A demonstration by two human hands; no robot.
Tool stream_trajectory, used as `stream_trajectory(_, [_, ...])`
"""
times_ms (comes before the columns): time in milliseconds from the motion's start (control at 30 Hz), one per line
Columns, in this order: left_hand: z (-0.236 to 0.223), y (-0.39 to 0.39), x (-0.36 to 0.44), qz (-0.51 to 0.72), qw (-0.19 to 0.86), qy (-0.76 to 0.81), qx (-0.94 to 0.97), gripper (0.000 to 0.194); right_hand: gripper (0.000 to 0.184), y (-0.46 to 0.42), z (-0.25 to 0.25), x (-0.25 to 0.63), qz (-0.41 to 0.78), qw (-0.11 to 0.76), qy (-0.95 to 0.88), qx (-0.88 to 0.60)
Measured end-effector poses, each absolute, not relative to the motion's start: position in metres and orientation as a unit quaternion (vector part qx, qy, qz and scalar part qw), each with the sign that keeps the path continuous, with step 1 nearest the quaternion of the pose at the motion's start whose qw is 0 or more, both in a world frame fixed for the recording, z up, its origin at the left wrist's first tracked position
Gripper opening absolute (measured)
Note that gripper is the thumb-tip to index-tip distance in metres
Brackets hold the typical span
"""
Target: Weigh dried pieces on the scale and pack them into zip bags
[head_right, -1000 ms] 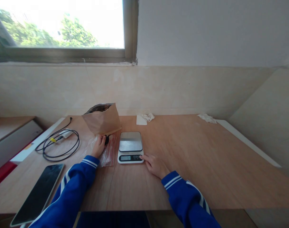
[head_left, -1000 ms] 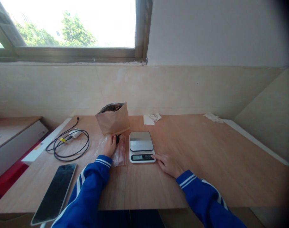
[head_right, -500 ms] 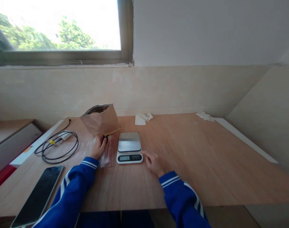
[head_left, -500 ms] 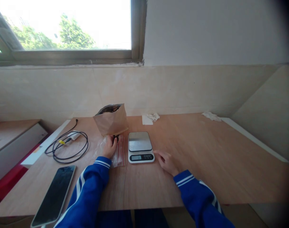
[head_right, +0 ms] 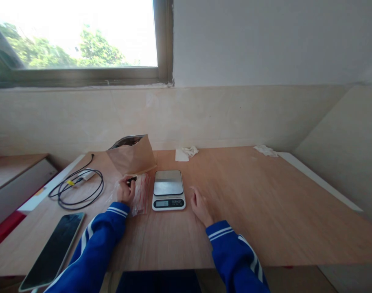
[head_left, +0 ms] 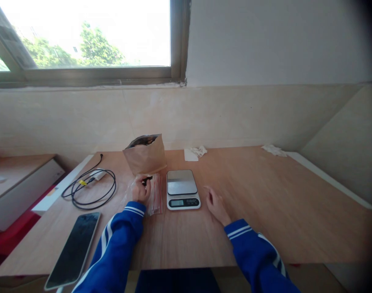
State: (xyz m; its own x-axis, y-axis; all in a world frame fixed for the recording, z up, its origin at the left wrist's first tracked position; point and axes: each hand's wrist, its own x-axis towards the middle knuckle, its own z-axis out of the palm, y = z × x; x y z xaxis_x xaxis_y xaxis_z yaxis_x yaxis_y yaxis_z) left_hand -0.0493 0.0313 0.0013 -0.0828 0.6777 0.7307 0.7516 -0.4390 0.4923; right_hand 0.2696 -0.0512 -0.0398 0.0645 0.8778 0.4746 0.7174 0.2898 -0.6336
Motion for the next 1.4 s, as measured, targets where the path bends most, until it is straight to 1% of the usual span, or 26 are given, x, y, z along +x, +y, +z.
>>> stream_trajectory(67, [0.0,0.032,-0.051,-0.542,0.064,-0.506,-0.668,0.019,0.037,-0.048,-0.041,0.27,0.075,0.43,-0.669,-0.602])
stream_trajectory(133, [0.0,0.033,-0.051,-0.559,0.068,-0.477,-0.674,0.017,0.038,-0.044,-0.041,0.272,0.036,0.414,-0.658,-0.628])
stream_trajectory(233, [0.003,0.032,-0.05,-0.543,0.052,-0.476,-0.69,0.02,0.036,-0.041,-0.036,0.275,-0.04,0.356,-0.623,-0.695])
stream_trajectory(333, [0.017,0.027,-0.043,-0.523,0.033,-0.516,-0.678,0.025,0.027,-0.041,-0.032,0.277,-0.077,0.293,-0.589,-0.749])
stream_trajectory(400, [0.035,0.022,-0.035,-0.529,0.009,-0.521,-0.67,0.027,0.022,-0.042,-0.03,0.278,-0.082,0.26,-0.587,-0.762])
stream_trajectory(533, [0.079,0.009,-0.014,-0.526,-0.067,-0.534,-0.659,0.03,0.021,-0.043,-0.028,0.277,-0.085,0.226,-0.587,-0.773])
stream_trajectory(600, [0.098,0.005,-0.005,-0.5,-0.102,-0.538,-0.671,0.026,0.02,-0.043,-0.027,0.276,-0.084,0.222,-0.587,-0.774])
stream_trajectory(733, [0.116,0.001,0.01,-0.467,-0.183,-0.463,-0.73,0.016,0.02,-0.044,-0.026,0.277,-0.084,0.23,-0.59,-0.769])
stream_trajectory(800, [0.114,0.001,0.017,-0.454,-0.19,-0.445,-0.748,0.014,0.02,-0.044,-0.027,0.277,-0.085,0.235,-0.589,-0.768])
stream_trajectory(900, [0.1,0.003,0.03,-0.439,-0.206,-0.462,-0.742,0.016,0.02,-0.044,-0.028,0.278,-0.085,0.24,-0.588,-0.768])
stream_trajectory(1033, [0.074,0.02,0.048,-0.41,-0.358,-0.471,-0.694,0.026,0.019,-0.044,-0.028,0.278,-0.087,0.238,-0.59,-0.767])
stream_trajectory(1100, [0.064,0.034,0.057,-0.376,-0.403,-0.482,-0.681,0.035,0.018,-0.044,-0.028,0.278,-0.089,0.237,-0.59,-0.767])
stream_trajectory(1133, [0.06,0.041,0.061,-0.363,-0.407,-0.483,-0.685,0.034,0.018,-0.044,-0.028,0.278,-0.09,0.236,-0.591,-0.766])
stream_trajectory(1233, [0.055,0.06,0.072,-0.325,-0.379,-0.498,-0.709,0.018,0.018,-0.044,-0.029,0.278,-0.094,0.237,-0.595,-0.762])
stream_trajectory(1300, [0.054,0.066,0.077,-0.315,-0.36,-0.504,-0.719,0.016,0.018,-0.044,-0.029,0.277,-0.092,0.24,-0.596,-0.761])
stream_trajectory(1400, [0.053,0.065,0.079,-0.313,-0.313,-0.519,-0.731,0.018,0.018,-0.044,-0.027,0.277,-0.081,0.239,-0.595,-0.764])
